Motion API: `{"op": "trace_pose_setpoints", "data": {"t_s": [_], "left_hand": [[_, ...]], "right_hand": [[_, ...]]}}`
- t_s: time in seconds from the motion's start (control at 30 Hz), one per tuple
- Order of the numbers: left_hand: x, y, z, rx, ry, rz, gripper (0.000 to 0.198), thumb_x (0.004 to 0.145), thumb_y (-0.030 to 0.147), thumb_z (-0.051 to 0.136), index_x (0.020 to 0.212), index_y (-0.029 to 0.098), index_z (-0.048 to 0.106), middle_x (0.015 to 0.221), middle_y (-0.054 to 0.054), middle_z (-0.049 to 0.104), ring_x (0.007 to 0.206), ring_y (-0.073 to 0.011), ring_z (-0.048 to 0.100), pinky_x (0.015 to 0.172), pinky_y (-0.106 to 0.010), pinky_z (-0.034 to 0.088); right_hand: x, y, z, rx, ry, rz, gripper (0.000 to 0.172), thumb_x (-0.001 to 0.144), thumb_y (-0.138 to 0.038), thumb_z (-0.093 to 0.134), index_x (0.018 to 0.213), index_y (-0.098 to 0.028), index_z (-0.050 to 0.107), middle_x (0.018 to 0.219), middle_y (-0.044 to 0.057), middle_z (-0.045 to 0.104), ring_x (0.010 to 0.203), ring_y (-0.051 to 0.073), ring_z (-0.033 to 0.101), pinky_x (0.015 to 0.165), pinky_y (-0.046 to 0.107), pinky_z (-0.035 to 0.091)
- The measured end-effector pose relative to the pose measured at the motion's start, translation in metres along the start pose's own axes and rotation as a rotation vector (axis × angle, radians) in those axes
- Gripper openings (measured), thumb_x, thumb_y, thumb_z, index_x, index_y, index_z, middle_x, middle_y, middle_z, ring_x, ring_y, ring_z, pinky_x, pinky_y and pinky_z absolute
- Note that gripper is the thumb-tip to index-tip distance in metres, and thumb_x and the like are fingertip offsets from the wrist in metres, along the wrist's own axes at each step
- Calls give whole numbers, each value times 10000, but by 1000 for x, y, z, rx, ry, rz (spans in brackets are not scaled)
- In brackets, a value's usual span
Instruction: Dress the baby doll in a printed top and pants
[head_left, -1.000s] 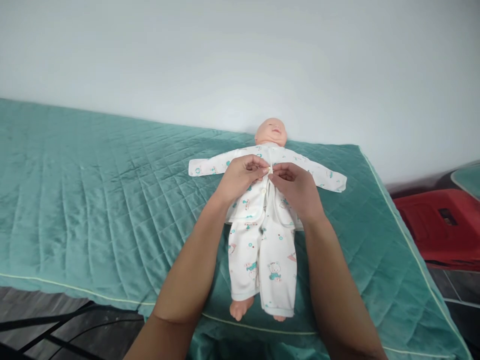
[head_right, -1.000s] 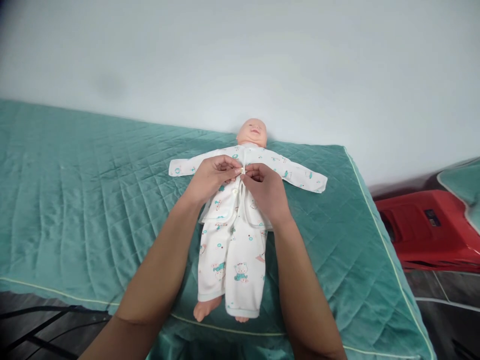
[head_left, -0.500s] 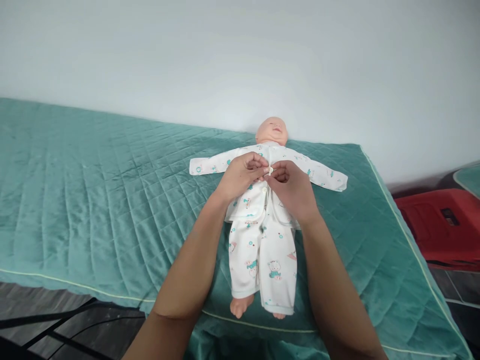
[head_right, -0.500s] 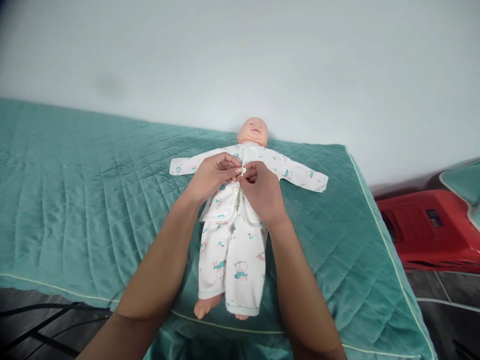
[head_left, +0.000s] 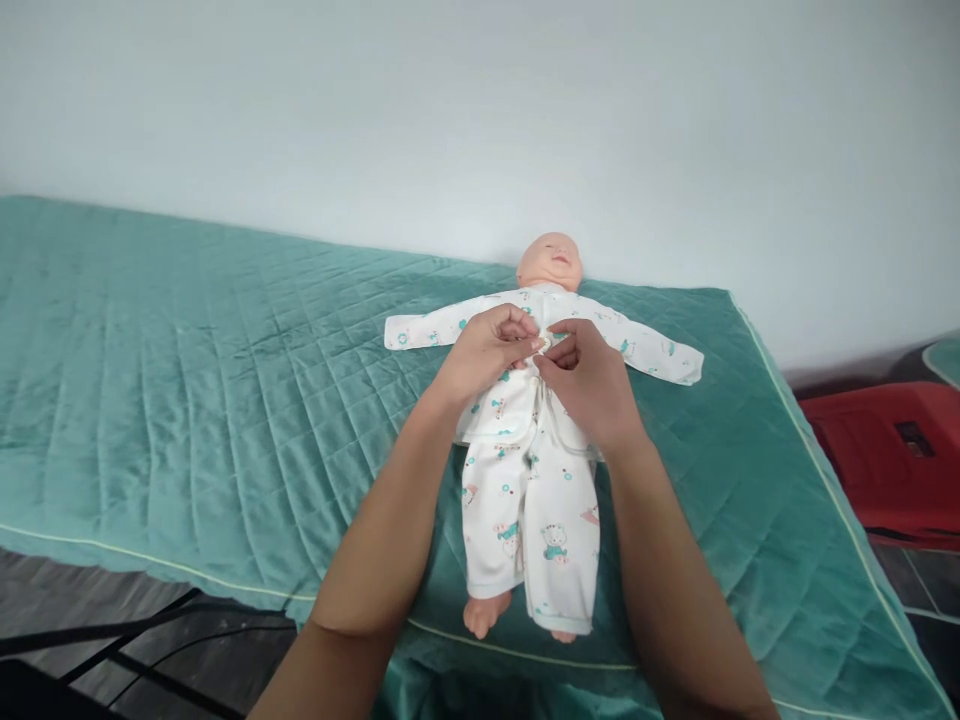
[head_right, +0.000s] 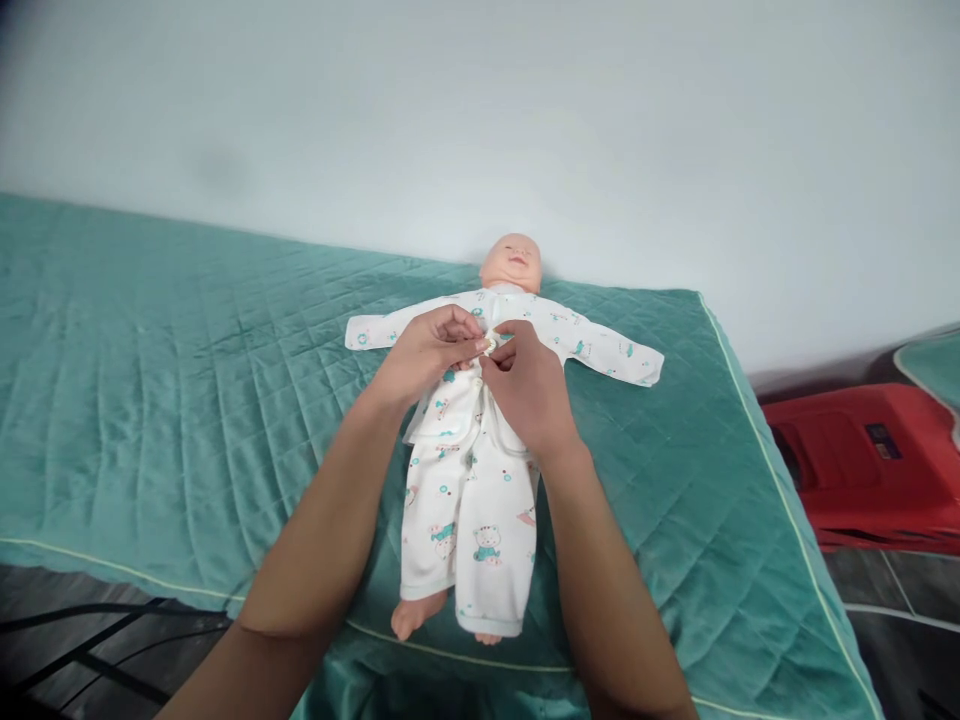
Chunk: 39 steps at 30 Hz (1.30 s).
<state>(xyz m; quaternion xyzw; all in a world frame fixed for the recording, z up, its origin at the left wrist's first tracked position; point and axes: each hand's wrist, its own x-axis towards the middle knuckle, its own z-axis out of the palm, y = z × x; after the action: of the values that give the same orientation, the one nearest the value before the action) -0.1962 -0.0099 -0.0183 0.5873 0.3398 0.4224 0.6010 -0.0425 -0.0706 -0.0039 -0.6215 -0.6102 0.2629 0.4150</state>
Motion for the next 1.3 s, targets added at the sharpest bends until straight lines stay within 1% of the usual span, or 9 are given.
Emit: {"op": "trace_pose_setpoints", "data": {"t_s": [0.27, 0.43, 0.53, 0.63, 0.73, 0.87, 0.97, 1.13, 1.3], "left_hand": [[-4, 3, -4, 173, -19, 26, 144, 809, 275, 699, 890, 177, 631, 750, 14, 619, 602, -80, 550, 589, -222, 446], [-12, 11, -10, 189, -5, 3, 172, 859, 336, 657, 886, 166, 649, 735, -5, 630, 606, -90, 558, 595, -228, 453], [-18, 17, -15, 266, -98, -8, 229, 861, 387, 669, 893, 161, 687, 747, -20, 637, 632, -99, 555, 584, -224, 434], [-22, 20, -18, 386, -236, 14, 240, 837, 409, 699, 883, 174, 721, 733, -14, 622, 647, -105, 531, 572, -221, 411], [-23, 20, -18, 474, -305, 33, 204, 801, 380, 732, 866, 186, 726, 728, -3, 606, 643, -106, 508, 568, -221, 402], [-22, 19, -17, 556, -305, 76, 107, 815, 290, 693, 818, 186, 717, 769, -8, 626, 657, -106, 507, 579, -223, 397], [-23, 20, -17, 550, -297, 68, 142, 856, 310, 661, 805, 182, 696, 707, 6, 603, 620, -98, 491, 557, -220, 375], [-27, 23, -15, 260, -293, 16, 213, 845, 372, 724, 851, 169, 657, 694, 8, 615, 619, -93, 548, 576, -211, 428], [-28, 21, -8, 87, -256, -17, 218, 824, 352, 763, 861, 156, 677, 704, -18, 674, 643, -105, 615, 635, -226, 505]], "right_hand": [[-1, -3, -1, -53, -2, 10, 249, 835, -243, 634, 1077, -224, 576, 789, -19, 684, 753, 180, 654, 727, 327, 481], [-8, -8, -4, -238, 5, -17, 233, 845, -237, 622, 1065, -215, 547, 857, 19, 665, 779, 203, 625, 708, 332, 435], [-17, -15, -7, -437, -13, -10, 127, 867, -286, 628, 899, -223, 523, 839, 42, 631, 707, 202, 566, 629, 319, 354], [-26, -21, -11, -570, -82, 24, 238, 910, -297, 583, 724, -236, 449, 694, 34, 571, 600, 184, 484, 579, 315, 263], [-28, -23, -15, -576, -162, 18, 348, 930, -297, 555, 627, -238, 396, 595, 21, 519, 543, 166, 421, 569, 318, 229], [-22, -19, -26, -407, -270, 0, 412, 931, -325, 557, 567, -226, 390, 536, 0, 506, 515, 141, 396, 541, 312, 235], [-16, -17, -33, -82, -377, 101, 403, 934, -384, 567, 583, -218, 460, 522, -15, 546, 505, 127, 464, 518, 285, 303], [-11, -9, -31, 433, -359, 141, 421, 889, -499, 658, 612, -209, 530, 489, -40, 501, 443, 95, 428, 456, 248, 313], [-9, 0, -24, 540, -401, 124, 401, 872, -524, 692, 651, -201, 601, 528, -30, 540, 455, 97, 455, 454, 240, 348]]}}
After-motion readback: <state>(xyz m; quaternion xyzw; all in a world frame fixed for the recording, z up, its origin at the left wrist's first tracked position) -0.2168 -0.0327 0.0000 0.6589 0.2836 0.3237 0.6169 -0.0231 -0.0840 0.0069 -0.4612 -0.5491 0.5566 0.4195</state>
